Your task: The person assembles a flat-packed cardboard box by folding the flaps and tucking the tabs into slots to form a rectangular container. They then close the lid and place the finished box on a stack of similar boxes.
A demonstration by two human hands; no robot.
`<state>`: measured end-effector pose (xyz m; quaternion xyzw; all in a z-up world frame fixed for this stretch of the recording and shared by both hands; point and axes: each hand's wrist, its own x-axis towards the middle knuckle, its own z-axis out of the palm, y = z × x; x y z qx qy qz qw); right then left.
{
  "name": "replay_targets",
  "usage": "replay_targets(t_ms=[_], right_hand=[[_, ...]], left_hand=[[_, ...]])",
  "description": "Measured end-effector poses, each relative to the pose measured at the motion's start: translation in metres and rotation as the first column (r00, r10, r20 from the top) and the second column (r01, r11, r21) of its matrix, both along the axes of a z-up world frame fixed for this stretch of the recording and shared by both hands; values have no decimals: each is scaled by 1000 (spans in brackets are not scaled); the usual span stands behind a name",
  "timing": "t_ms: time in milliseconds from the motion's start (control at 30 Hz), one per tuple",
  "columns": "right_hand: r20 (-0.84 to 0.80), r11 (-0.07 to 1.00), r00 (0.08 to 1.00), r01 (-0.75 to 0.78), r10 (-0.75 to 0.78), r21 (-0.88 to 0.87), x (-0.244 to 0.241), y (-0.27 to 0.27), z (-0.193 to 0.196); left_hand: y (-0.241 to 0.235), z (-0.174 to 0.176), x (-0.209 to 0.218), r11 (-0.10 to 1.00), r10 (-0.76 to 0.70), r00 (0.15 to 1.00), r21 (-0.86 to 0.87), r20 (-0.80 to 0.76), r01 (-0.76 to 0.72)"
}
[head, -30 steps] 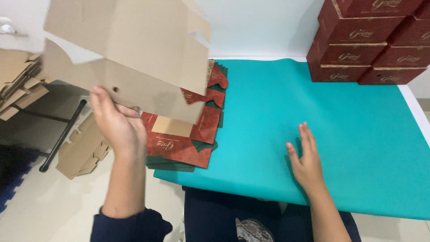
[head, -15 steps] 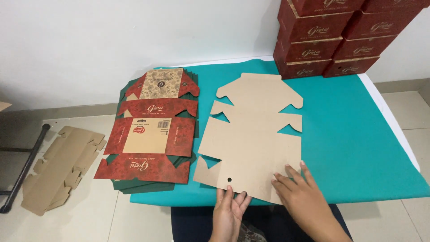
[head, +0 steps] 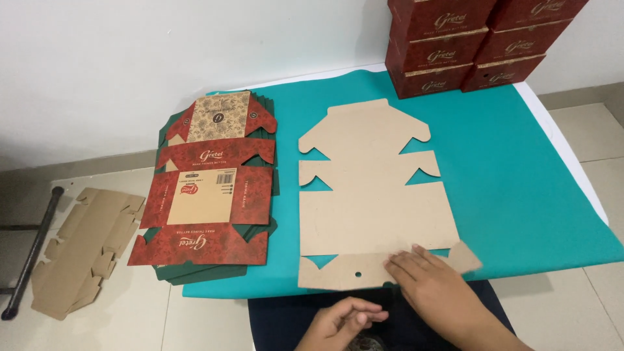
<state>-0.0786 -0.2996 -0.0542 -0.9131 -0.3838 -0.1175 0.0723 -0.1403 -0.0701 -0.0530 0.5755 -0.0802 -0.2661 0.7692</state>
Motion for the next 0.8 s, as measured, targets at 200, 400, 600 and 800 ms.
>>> replay_targets(t_ms=[200,400,600,800], right_hand=[[155,989,977,149,-149,10,36,21,45],[403,910,846,408,-349,-68,48,45,26],[82,973,970,228,-229,21,38,50,-22],[42,977,977,209,-207,-35,22,34,0]], left_hand=[[6,63,25,742,-221,361,396,906,-540],[-13,7,66,328,-497,454,645,739,-691],[-22,-7,65,188,-550,460,640,697,-745],[-22,0,51,268,-517,491,677,701,-685]])
